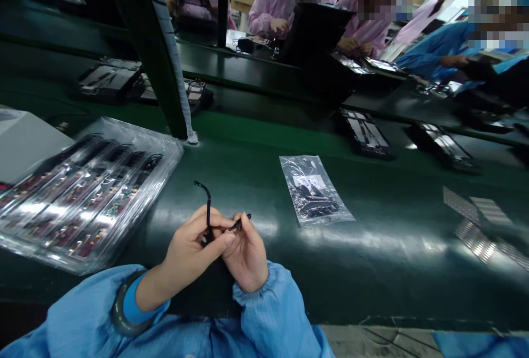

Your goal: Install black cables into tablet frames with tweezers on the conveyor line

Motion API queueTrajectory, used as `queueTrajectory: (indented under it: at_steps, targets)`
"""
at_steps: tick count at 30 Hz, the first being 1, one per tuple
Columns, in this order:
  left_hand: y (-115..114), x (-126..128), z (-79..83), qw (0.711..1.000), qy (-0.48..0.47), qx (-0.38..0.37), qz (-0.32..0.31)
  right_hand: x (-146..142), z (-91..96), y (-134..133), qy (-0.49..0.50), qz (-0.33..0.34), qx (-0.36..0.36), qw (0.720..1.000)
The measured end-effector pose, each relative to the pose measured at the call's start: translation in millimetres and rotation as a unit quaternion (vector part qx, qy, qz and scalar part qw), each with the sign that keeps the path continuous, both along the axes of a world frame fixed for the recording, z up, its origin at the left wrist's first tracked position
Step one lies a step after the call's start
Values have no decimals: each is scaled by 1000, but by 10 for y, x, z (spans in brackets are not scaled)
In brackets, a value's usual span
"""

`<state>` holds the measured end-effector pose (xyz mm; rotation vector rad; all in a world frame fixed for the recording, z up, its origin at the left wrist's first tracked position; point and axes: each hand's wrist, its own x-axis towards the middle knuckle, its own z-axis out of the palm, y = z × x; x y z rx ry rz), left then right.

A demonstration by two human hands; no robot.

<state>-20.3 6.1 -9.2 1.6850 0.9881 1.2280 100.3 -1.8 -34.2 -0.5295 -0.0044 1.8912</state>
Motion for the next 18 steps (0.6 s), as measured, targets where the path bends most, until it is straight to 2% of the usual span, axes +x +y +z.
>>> queueTrajectory:
  at_steps: [9,13,15,18]
  targets:
    - [-6,2,-16,1000,13,4,1,6,-67,-13,1,2,9,1000]
    - [30,13,-35,1000,9,-14,25,103,-60,43,-37,-18,24,999]
    - [49,12,-48,998,-7,-49,35,254,-43,93,-76,-51,13,996]
    - [67,10,-66,993,-36,-107,45,633,-20,159,-137,-146,-20,979]
